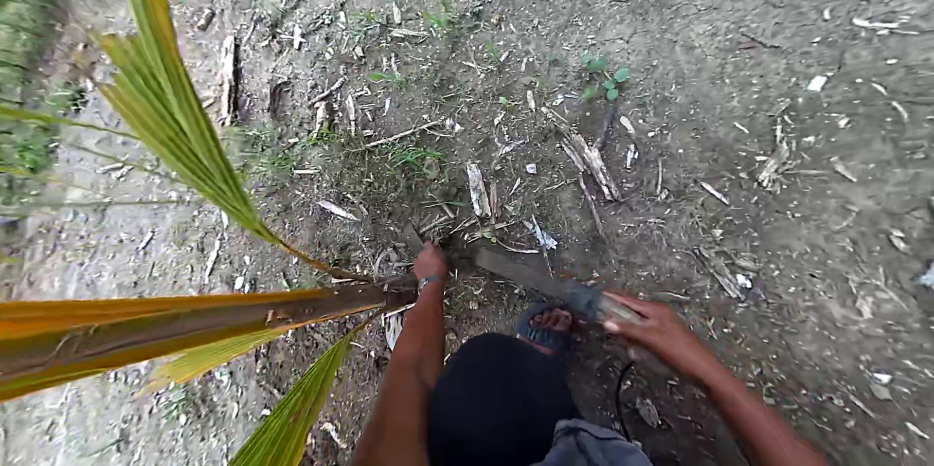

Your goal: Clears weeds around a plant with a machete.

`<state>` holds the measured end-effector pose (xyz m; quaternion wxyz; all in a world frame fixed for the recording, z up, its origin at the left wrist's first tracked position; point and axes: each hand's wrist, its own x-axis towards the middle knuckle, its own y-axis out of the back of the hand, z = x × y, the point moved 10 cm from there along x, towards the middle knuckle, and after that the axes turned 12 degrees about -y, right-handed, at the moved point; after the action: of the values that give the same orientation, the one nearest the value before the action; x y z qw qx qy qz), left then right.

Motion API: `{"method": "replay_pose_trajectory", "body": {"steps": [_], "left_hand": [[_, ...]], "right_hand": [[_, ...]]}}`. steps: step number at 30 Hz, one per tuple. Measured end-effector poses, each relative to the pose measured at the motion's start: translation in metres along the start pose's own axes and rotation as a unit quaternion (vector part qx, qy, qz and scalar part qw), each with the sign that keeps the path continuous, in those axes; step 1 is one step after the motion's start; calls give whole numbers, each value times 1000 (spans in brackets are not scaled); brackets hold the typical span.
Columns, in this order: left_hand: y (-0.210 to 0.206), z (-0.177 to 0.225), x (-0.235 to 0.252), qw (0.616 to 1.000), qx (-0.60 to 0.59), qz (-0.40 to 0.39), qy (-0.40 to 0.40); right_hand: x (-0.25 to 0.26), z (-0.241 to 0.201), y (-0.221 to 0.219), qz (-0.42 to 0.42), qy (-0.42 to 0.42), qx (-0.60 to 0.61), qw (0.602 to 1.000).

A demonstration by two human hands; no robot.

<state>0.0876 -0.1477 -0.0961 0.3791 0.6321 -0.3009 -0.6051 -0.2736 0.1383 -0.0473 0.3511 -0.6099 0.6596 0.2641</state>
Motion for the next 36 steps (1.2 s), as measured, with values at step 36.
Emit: {"method": "replay_pose_trajectory", "body": {"steps": [36], "left_hand": [[-22,251,-25,948,40,-15,-314]], "right_hand": [[-66,7,62,218,109,-70,967]]}}
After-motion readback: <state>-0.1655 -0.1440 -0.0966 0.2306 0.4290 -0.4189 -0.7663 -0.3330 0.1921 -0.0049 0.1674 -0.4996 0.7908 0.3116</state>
